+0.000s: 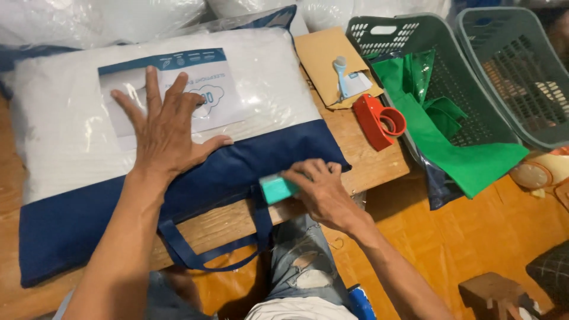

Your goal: Zipping a pillow into a plastic bag and cleaning the exterior with a sponge

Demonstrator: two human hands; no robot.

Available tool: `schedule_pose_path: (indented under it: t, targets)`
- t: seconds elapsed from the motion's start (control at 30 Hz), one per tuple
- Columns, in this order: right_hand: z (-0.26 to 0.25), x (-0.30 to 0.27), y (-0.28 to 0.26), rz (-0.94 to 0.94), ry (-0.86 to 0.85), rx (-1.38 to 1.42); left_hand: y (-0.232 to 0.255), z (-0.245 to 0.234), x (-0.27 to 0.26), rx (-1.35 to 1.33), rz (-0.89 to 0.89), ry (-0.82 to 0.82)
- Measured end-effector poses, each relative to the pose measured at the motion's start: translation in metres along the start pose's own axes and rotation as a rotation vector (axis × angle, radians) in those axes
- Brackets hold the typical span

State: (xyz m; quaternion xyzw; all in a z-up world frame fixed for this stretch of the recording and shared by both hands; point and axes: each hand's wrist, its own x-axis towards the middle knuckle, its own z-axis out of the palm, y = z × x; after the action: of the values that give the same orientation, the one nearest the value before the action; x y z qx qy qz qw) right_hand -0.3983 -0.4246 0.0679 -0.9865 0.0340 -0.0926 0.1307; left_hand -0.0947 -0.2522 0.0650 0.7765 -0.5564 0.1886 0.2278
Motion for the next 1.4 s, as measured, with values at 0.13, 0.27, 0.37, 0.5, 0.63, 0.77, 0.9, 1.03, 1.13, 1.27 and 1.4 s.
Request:
schedule_pose_path:
  t: [0.13, 0.27, 0.37, 0.5, 0.63, 0.77, 0.9, 1.03, 1.13, 1.27, 1.4]
  targets:
    - [-0.008, 0.027, -0.001, 0.008, 0.439, -0.083, 0.021, -0.017, 0.007, -0.079, 0.040, -0.026]
    - [0.033, 0.064, -0.007, 0.346, 0.546, 0.012, 0.034, -0.016, 0.010, 0.085, 0.140, -0.245]
    - [0.059, 0.065, -0.010, 0.469, 0.534, -0.093, 0.037, -0.010, 0.006, 0.175, 0.162, -0.309]
    - [0.067, 0.046, 0.008, 0.601, 0.541, -0.040, 0.036, -0.009, 0.005, 0.130, 0.150, -0.264]
    - [0.046, 0.020, 0.018, 0.802, 0.402, 0.076, 0.041, -0.007, 0.002, 0.149, 0.168, -0.257]
    - [0.024, 0.004, 0.030, 0.971, 0.214, 0.186, 0.042, -0.004, -0.003, 0.164, 0.174, -0.256]
    - [-0.039, 0.003, 0.027, 1.249, 0.057, 0.519, 0.043, -0.006, -0.009, 0.112, 0.178, -0.196]
    - [-0.069, 0.029, 0.029, 0.974, 0.414, 0.501, 0.044, -0.005, -0.012, 0.165, 0.191, -0.218]
    - [-0.055, 0.064, 0.037, 1.013, 0.392, 0.580, 0.044, -0.006, -0.012, 0.183, 0.171, -0.231]
    - [-0.025, 0.068, 0.040, 0.961, 0.044, 0.456, 0.044, -0.003, -0.011, 0.138, 0.196, -0.200]
    - [0.012, 0.042, 0.054, 1.006, 0.015, 0.247, 0.044, -0.003, -0.011, 0.137, 0.195, -0.234]
